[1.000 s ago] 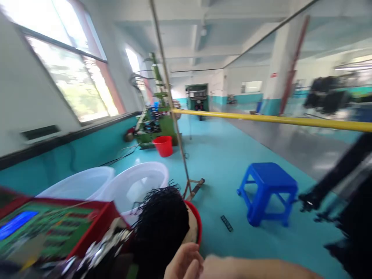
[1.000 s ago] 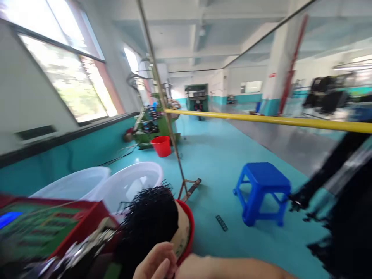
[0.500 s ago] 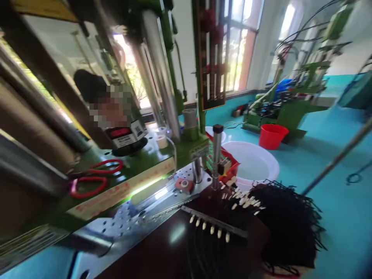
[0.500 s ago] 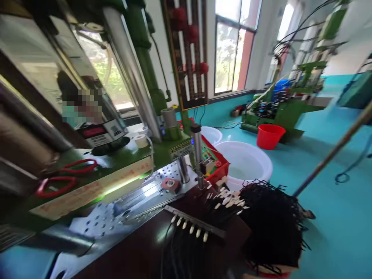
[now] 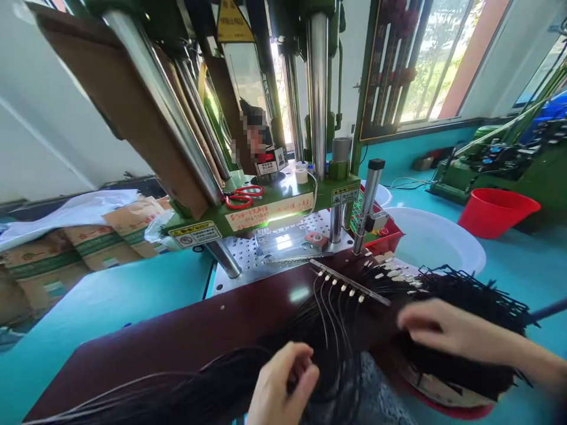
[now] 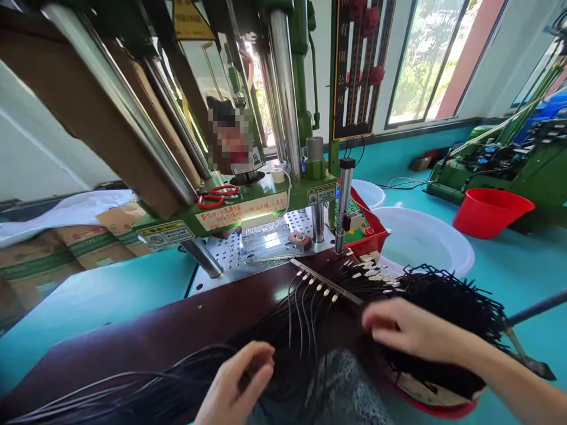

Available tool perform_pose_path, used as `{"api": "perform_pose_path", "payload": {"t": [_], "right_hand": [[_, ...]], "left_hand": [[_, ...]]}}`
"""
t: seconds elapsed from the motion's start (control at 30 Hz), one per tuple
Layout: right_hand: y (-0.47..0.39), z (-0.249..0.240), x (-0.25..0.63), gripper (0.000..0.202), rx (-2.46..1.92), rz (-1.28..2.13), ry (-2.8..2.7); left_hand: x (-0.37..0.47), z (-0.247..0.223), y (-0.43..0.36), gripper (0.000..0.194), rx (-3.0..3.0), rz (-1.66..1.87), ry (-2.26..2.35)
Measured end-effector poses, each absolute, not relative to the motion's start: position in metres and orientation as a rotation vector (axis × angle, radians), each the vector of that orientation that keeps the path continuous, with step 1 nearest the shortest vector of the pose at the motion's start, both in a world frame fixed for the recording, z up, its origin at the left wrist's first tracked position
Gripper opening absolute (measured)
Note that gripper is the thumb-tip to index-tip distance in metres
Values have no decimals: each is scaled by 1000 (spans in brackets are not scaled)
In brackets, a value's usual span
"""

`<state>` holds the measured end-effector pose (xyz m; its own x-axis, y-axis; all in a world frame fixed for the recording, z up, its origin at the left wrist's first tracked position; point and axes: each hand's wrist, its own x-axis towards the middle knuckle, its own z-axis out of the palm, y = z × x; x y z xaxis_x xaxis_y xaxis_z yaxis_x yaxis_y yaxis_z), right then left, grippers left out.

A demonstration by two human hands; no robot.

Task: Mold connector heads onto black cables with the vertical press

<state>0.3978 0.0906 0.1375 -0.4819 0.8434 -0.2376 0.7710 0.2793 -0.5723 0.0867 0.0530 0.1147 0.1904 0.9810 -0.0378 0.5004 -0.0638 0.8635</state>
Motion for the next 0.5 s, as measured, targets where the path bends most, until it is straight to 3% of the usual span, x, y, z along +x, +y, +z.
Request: {"api": "perform_pose_path", "payload": {"t": [0.1,0.23,0.37,0.5], "right_hand": [[117,150,387,41,-1669,527,-2480],[146,134,356,38,-1857,596,-2618],[171,134,349,33,-2004,634,-2584],[196,154,355,26,-2078,358,-2464]], "left_hand": [[97,116,67,43,1962,542,1478],[114,114,74,60,2108,295,1530],[123,109,72,62,2078,360,1435],[135,99,75,61,1787,376,1183]]}}
